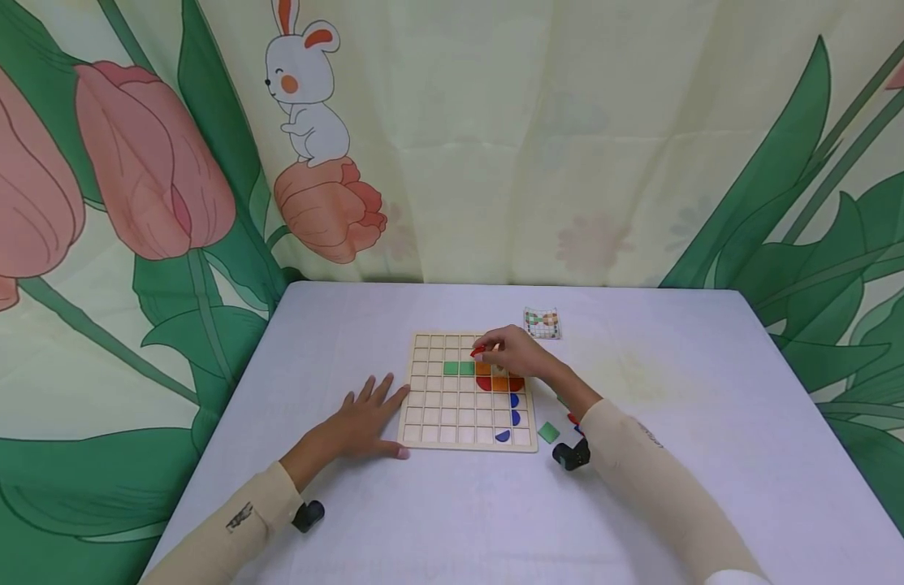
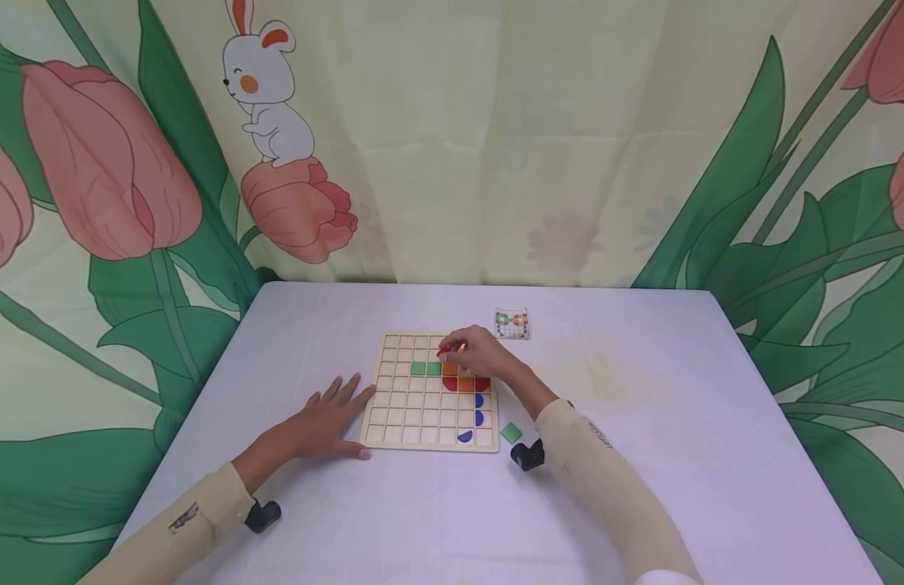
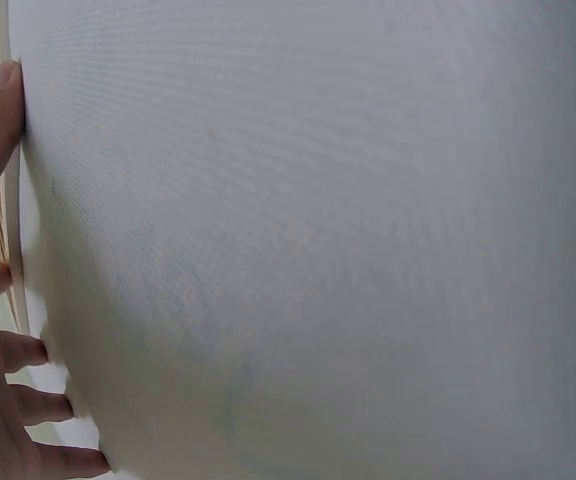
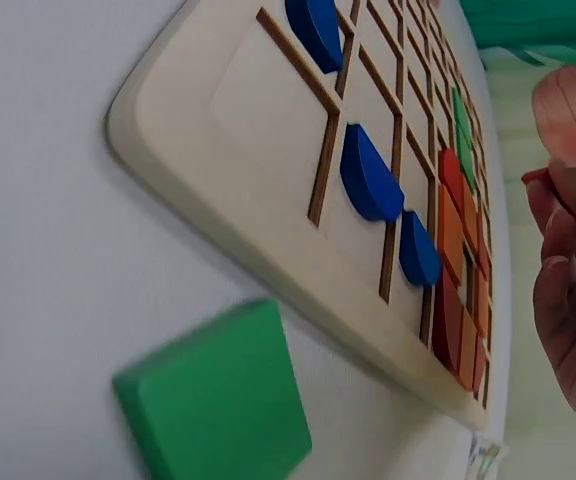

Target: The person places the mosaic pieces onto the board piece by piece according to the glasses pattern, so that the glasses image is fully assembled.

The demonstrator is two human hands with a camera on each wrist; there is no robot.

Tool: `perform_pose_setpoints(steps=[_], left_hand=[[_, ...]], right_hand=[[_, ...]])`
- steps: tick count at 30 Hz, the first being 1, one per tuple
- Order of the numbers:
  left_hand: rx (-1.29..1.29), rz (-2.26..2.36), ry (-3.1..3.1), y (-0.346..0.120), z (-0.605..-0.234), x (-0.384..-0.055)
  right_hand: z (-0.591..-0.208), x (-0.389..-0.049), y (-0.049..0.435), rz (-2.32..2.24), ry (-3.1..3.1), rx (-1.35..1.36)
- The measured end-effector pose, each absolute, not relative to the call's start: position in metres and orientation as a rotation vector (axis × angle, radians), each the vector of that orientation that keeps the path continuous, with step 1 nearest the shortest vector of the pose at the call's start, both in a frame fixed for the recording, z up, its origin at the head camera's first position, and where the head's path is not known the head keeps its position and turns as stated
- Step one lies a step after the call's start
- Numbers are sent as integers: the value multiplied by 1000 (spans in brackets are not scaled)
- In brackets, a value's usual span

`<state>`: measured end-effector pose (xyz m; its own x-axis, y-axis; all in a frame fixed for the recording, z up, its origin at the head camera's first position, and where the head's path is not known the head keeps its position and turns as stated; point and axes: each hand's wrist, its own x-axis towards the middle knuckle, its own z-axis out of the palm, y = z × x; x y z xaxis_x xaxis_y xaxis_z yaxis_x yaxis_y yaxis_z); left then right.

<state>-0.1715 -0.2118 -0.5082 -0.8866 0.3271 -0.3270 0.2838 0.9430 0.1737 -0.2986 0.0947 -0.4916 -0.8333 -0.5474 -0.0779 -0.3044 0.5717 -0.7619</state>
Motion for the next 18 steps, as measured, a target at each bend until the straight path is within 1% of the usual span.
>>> perform_pose_setpoints(steps=[11, 18], left_hand=[[449, 161, 2740, -212, -508, -172], [449, 182, 2742, -211, -508, -172]], right_hand=[[-503, -301, 56, -1116, 2591, -718], [-508, -301, 42, -1057, 2658, -648]])
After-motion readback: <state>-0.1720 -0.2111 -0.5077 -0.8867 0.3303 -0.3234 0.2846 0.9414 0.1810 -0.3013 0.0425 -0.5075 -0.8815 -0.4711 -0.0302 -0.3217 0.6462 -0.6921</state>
